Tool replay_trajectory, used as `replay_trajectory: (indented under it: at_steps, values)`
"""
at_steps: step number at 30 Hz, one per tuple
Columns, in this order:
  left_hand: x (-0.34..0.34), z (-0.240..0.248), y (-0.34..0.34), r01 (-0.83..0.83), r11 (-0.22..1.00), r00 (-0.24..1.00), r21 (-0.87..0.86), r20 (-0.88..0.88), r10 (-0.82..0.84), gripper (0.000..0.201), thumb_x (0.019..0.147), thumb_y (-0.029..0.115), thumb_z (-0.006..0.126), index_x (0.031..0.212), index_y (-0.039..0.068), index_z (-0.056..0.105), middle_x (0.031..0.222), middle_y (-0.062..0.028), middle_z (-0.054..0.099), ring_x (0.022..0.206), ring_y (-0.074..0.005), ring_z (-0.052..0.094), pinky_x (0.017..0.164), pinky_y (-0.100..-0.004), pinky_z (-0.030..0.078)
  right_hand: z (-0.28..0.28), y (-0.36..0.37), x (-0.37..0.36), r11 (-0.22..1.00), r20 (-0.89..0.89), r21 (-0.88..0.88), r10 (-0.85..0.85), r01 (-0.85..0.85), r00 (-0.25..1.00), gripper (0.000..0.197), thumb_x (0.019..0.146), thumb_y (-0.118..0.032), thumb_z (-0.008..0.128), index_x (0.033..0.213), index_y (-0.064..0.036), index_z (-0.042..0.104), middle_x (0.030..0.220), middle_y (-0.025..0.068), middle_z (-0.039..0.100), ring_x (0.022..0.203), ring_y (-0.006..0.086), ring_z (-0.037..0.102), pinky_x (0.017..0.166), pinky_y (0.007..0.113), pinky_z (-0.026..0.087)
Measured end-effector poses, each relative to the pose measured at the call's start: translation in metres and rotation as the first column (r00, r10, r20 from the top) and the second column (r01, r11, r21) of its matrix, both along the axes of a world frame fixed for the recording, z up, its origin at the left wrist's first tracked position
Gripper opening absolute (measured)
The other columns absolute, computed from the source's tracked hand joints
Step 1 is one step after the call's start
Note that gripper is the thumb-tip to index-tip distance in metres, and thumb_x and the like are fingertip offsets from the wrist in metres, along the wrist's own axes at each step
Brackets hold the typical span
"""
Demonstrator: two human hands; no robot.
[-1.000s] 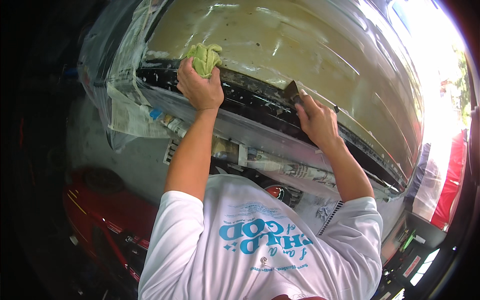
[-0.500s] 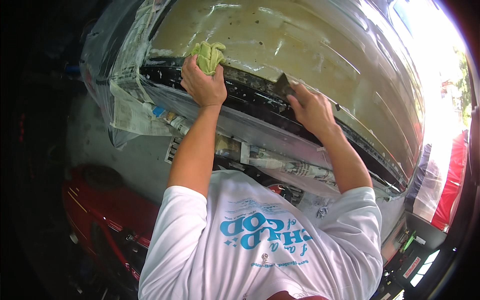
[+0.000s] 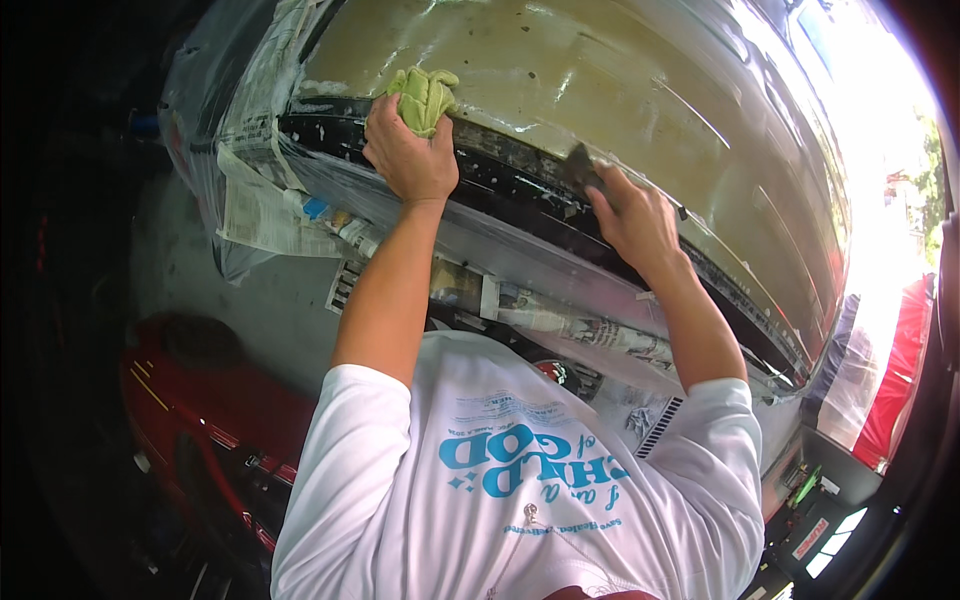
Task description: The person scrapes paint from the underside of a car hood using a metal scraper and wipes the area with a green cloth. The hood is masked with newspaper and plastic, and the person repeatedly scrapes and wipes the same section.
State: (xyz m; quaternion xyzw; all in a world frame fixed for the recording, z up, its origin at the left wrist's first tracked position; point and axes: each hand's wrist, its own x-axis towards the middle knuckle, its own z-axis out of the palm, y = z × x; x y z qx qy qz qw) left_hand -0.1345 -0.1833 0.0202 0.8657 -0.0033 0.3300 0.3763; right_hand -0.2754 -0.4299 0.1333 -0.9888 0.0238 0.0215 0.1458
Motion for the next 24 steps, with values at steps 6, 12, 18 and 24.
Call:
replay_trajectory:
  at_steps: [6,12,18,24]
  values:
    - [-0.001,0.000,0.004,-0.035,0.999,0.999,0.008,-0.020,0.035,0.069,0.083,0.028,0.081,0.142,0.011,0.048,0.143,-0.0140,0.055,0.134,-0.0384,0.050,0.107,-0.0541,0.037,0.013,-0.015,-0.004,0.999,-0.018,0.010,0.046,-0.046,0.999,0.040,0.103,-0.035,0.065,0.137,-0.0133,0.063,0.085,0.0212,0.074,0.084,0.0441,0.073,0.076,0.053,0.057]
    - [-0.001,0.000,0.001,0.000,1.000,1.000,-0.002,-0.026,0.000,0.071,0.082,0.027,0.082,0.142,0.010,0.047,0.143,-0.0149,0.055,0.135,-0.0387,0.050,0.107,-0.0546,0.037,0.010,0.027,0.023,0.999,-0.039,-0.024,-0.033,0.032,0.999,0.040,0.103,-0.035,0.064,0.136,-0.0122,0.063,0.087,0.0215,0.075,0.083,0.0447,0.073,0.075,0.054,0.058]
    - [-0.003,0.002,0.001,-0.017,1.000,0.999,-0.014,-0.041,0.017,0.073,0.080,0.026,0.083,0.141,0.010,0.047,0.144,-0.0157,0.054,0.135,-0.0390,0.049,0.108,-0.0545,0.036,0.002,0.019,0.018,1.000,0.010,-0.004,0.010,-0.010,1.000,0.038,0.103,-0.034,0.064,0.134,-0.0121,0.064,0.086,0.0209,0.075,0.081,0.0448,0.073,0.073,0.054,0.058]
    - [-0.002,0.001,0.004,-0.041,0.999,0.998,-0.004,-0.041,0.041,0.070,0.083,0.029,0.082,0.142,0.010,0.049,0.144,-0.0155,0.055,0.136,-0.0385,0.050,0.108,-0.0542,0.037,0.019,0.031,0.025,0.998,-0.062,-0.053,0.029,-0.032,0.998,0.033,0.103,-0.034,0.064,0.129,-0.0132,0.064,0.085,0.0193,0.075,0.080,0.0436,0.073,0.071,0.055,0.057]
